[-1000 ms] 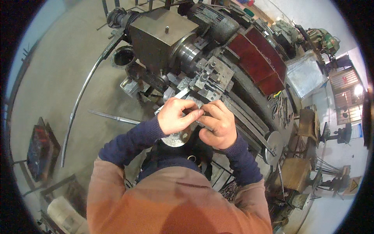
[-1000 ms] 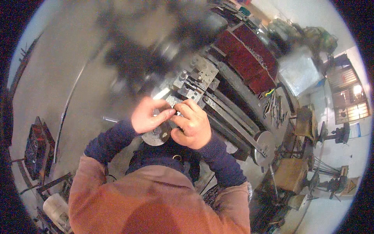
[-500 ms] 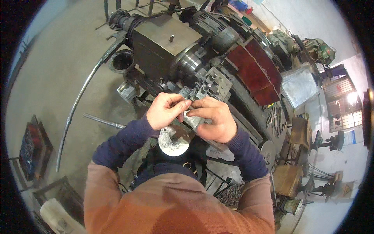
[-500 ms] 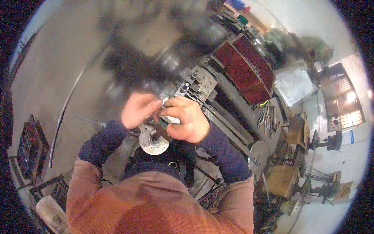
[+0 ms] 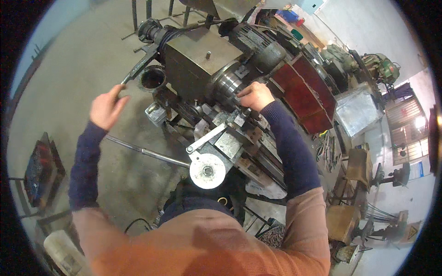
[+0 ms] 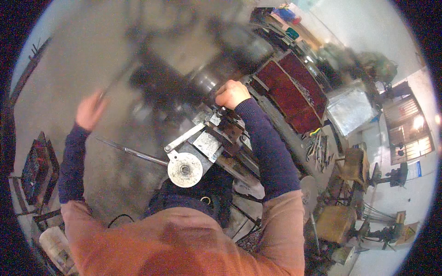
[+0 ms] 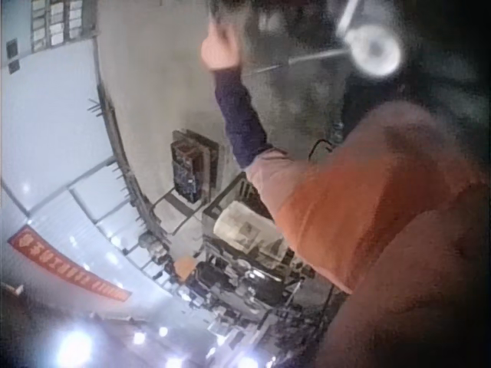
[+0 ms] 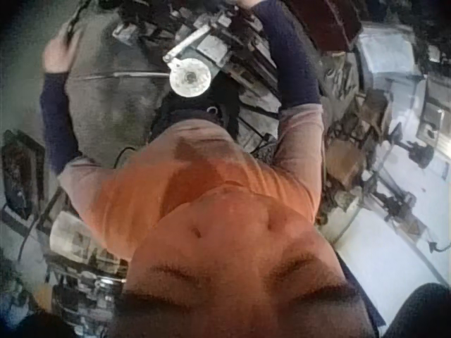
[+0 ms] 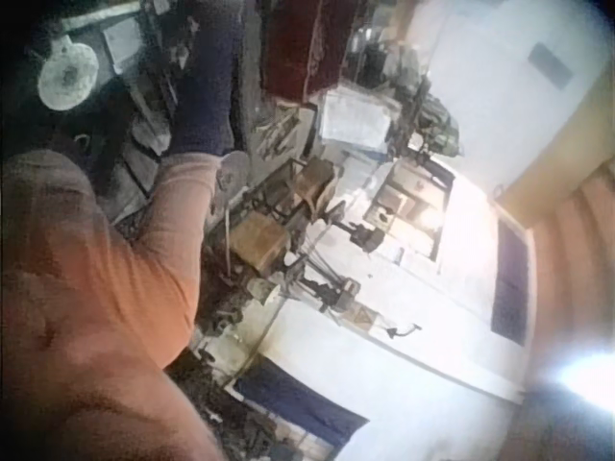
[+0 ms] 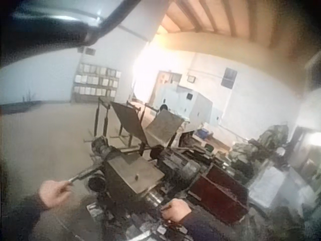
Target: The person repeatedly loads small cylindrical metal pieces into a metal lathe, operates the machine controls to process each piece, then removes the finished part and places it into a collection bin. This cycle is performed multiple times in sequence.
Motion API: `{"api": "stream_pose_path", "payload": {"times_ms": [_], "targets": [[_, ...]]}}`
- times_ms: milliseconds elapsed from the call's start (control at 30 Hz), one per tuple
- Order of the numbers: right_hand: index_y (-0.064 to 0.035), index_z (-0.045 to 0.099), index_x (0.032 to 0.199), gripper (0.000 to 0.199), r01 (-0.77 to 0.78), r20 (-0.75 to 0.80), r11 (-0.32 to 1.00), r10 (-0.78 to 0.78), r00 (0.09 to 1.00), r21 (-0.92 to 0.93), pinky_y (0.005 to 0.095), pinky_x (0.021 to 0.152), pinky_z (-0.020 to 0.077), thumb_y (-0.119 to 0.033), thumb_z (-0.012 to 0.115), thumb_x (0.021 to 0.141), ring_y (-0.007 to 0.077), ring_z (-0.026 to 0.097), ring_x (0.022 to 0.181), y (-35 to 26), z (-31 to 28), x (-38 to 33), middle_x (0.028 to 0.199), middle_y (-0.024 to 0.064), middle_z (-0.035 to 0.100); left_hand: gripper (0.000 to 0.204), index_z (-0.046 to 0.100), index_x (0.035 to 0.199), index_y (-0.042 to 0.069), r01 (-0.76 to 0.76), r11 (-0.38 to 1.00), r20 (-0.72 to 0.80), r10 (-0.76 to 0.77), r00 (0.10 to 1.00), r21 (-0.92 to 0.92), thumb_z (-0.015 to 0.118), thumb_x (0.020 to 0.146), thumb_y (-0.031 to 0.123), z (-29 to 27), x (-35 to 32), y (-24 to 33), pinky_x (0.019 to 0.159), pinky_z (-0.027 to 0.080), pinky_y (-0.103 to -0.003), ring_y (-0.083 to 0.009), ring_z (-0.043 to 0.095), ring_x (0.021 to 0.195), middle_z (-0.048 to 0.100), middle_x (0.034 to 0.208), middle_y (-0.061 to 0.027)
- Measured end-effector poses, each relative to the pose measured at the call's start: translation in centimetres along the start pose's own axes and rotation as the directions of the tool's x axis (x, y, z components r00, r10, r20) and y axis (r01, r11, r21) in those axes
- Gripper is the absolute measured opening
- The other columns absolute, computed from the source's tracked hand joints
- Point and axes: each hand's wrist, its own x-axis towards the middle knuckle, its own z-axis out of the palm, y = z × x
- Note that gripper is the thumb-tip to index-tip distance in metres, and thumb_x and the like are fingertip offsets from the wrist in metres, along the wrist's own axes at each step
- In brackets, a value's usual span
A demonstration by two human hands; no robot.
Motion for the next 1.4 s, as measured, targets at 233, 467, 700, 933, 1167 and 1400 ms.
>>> {"api": "stream_pose_path", "payload": {"times_ms": [233, 467, 700, 933, 1167, 1400], "targets": [[-0.0076, 0.07, 0.084, 0.032, -0.009, 0.018, 0.99, 0.006, 1.0, 0.138, 0.0322, 0.076, 0.0494, -0.022, 0.061, 0.057, 0.0284, 0.064, 0.079, 1.5, 1.5, 1.0, 0.082, 0.0157, 0.066, 0.029, 0.056, 0.102, 0.007, 0.344, 0.896, 0.155, -0.396, 0.905, 0.282, 0.056, 0.082, 0.029, -3.6, -8.9, -8.7, 0.058, 0.044, -0.043, -0.0359, 0.058, 0.067, 0.059, 0.068, -0.0161], [-0.0053, 0.069, 0.087, 0.035, 0.016, 0.009, 0.984, -0.018, 1.0, 0.176, 0.0309, 0.069, 0.0495, -0.02, 0.058, 0.057, 0.0246, 0.065, 0.071, 1.1, 1.6, 1.7, 0.076, 0.0165, 0.065, 0.031, 0.048, 0.08, 0.004, 0.408, 0.879, 0.121, -0.445, 0.887, 0.245, 0.058, 0.081, 0.032, -0.3, -10.9, -8.8, 0.057, 0.042, -0.047, -0.0397, 0.056, 0.067, 0.056, 0.064, -0.0193], [-0.0049, 0.069, 0.082, 0.032, 0.019, 0.049, 0.994, -0.024, 0.999, 0.106, 0.0326, 0.065, 0.0495, -0.02, 0.059, 0.056, 0.0256, 0.064, 0.066, 1.1, 1.3, 2.6, 0.072, 0.0165, 0.065, 0.022, 0.051, 0.082, 0.005, 0.278, 0.83, 0.159, -0.396, 0.904, 0.483, 0.059, 0.078, 0.025, 1.7, -8.0, -13.9, 0.061, 0.046, -0.046, -0.0377, 0.058, 0.069, 0.06, 0.07, -0.0175], [-0.0046, 0.069, 0.075, 0.027, -0.053, -0.013, 0.99, 0.055, 0.998, 0.133, 0.034, 0.062, 0.0494, -0.022, 0.059, 0.056, 0.0284, 0.063, 0.062, 0.4, 1.7, 2.7, 0.068, 0.0168, 0.063, 0.018, 0.056, 0.092, 0.008, 0.221, 0.678, 0.068, -0.371, 0.926, 0.701, 0.056, 0.073, 0.01, -0.1, -0.9, -31.7, 0.065, 0.049, -0.043, -0.0315, 0.061, 0.076, 0.062, 0.081, -0.0139], [-0.0061, 0.069, 0.071, 0.024, -0.029, -0.091, 0.993, 0.04, 0.995, 0.118, 0.0365, 0.06, 0.0488, -0.023, 0.059, 0.056, 0.031, 0.061, 0.061, 0.3, 1.8, 2.8, 0.065, 0.0169, 0.061, 0.031, 0.059, 0.104, 0.012, 0.456, 0.601, 0.006, -0.609, 0.793, 0.656, 0.057, 0.073, 0.011, 1.2, 0.9, -32.1, 0.076, 0.049, -0.04, -0.0299, 0.061, 0.089, 0.063, 0.095, -0.0147], [-0.0046, 0.069, 0.079, 0.029, 0.069, -0.218, 0.98, -0.027, 0.976, 0.185, 0.0341, 0.064, 0.0486, -0.022, 0.059, 0.058, 0.0282, 0.062, 0.064, 1.2, 1.2, 0.7, 0.069, 0.0178, 0.062, 0.022, 0.061, 0.1, 0.003, 0.017, 0.988, -0.207, -0.048, 0.977, -0.151, 0.058, 0.081, 0.014, 12.5, 4.3, -14.6, 0.065, 0.048, -0.031, -0.0206, 0.063, 0.073, 0.064, 0.077, -0.0123]]}}
